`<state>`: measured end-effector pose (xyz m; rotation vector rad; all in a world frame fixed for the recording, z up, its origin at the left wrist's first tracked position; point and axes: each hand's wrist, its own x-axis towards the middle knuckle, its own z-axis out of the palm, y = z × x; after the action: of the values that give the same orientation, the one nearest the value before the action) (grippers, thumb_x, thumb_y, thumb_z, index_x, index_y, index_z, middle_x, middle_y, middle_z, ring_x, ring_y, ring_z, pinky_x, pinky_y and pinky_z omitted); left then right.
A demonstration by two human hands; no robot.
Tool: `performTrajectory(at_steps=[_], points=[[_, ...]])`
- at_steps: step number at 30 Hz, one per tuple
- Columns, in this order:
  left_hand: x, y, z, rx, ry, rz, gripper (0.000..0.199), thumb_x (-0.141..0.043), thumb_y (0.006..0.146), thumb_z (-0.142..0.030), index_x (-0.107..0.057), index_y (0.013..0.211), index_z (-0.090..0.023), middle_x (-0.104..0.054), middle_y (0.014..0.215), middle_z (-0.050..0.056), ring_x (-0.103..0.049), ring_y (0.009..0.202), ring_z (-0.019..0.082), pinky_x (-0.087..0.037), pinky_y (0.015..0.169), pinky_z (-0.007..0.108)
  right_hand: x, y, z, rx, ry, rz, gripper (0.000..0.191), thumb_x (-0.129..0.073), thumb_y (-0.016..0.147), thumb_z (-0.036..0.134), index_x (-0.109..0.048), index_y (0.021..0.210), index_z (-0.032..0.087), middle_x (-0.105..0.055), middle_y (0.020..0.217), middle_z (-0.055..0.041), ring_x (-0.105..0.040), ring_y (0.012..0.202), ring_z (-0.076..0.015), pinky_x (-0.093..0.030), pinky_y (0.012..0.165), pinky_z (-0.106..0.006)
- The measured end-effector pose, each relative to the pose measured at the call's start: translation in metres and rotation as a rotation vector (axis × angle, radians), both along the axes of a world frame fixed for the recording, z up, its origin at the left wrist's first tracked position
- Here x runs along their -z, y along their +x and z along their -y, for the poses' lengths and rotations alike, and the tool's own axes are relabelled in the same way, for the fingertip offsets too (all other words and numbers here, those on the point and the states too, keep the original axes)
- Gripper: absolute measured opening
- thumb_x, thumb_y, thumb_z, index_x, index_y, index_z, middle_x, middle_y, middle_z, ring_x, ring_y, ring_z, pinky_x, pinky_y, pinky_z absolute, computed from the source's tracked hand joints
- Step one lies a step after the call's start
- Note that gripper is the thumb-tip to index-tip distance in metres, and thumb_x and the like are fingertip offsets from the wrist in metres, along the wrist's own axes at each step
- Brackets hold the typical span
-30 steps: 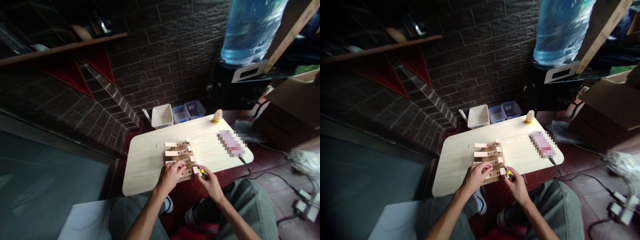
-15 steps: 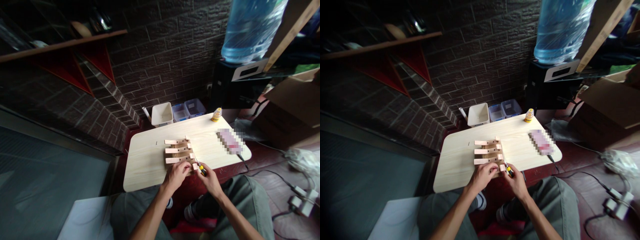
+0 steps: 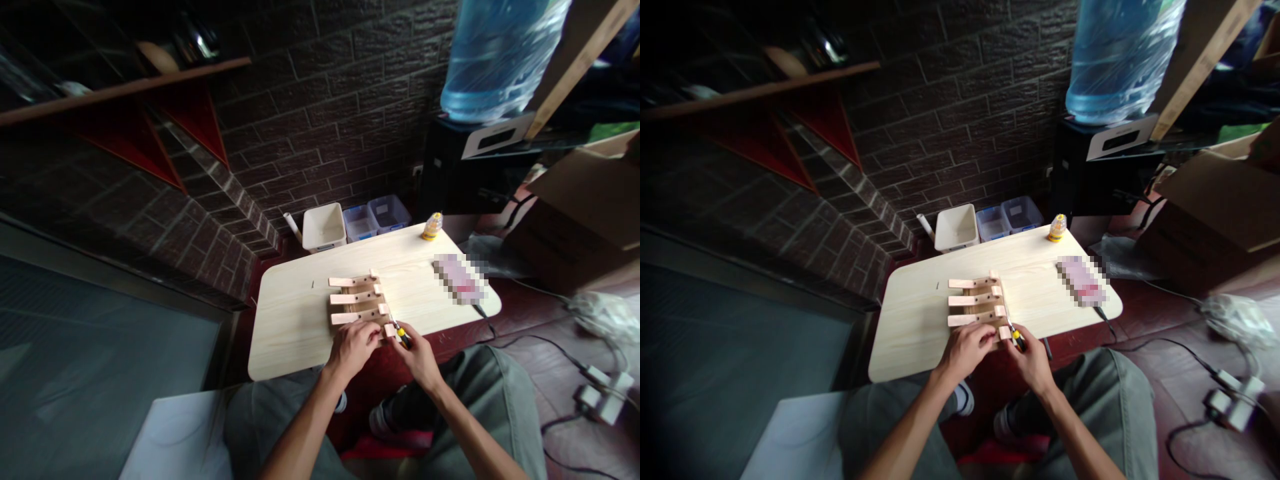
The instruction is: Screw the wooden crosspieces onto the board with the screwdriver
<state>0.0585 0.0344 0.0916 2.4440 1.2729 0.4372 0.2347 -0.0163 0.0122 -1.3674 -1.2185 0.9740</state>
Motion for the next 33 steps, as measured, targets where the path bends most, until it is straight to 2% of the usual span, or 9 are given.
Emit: performTrajectory(at_steps=[16, 26, 33], points=[[0.0058, -0.0041, -0.0042, 0.089, 0.029, -0.024, 0.015, -0.058, 0.087, -0.014, -0.069, 0.093, -0.021, -0.071, 0.092, 0.004, -0.063, 0.089, 0.017, -0.05, 0.081, 0.029, 0.0011, -0.0012, 0.0014, 0.036, -0.013, 0.045, 0.043, -0.062, 0.084, 0.047, -0.066, 0.116, 0.019, -0.073, 0.105, -0.0066, -0.068, 0.094, -0.0234, -0.053, 0.086, -0.031], [0.0048, -0.0046, -0.0022, 0.099, 0.036, -0.029, 0.008, -0.061, 0.089, -0.02, -0.069, 0.088, -0.021, -0.071, 0.091, 0.003, -0.062, 0.089, 0.017, -0.048, 0.081, 0.029, 0.0018, -0.0024, 0.0009, 0.021, -0.041, 0.061, 0.048, -0.062, 0.084, 0.05, -0.065, 0.118, 0.017, -0.073, 0.105, -0.0083, -0.068, 0.093, -0.0242, -0.053, 0.085, -0.032], [0.0056, -0.0029, -0.0042, 0.059, 0.022, -0.024, 0.008, -0.063, 0.086, -0.018, -0.07, 0.089, -0.021, -0.07, 0.089, 0.003, -0.062, 0.088, 0.018, -0.048, 0.079, 0.029, 0.0057, -0.0005, 0.0012, 0.021, -0.048, 0.092, 0.049, -0.062, 0.083, 0.052, -0.065, 0.117, 0.017, -0.073, 0.1, -0.007, -0.068, 0.087, -0.0229, -0.053, 0.08, -0.031]])
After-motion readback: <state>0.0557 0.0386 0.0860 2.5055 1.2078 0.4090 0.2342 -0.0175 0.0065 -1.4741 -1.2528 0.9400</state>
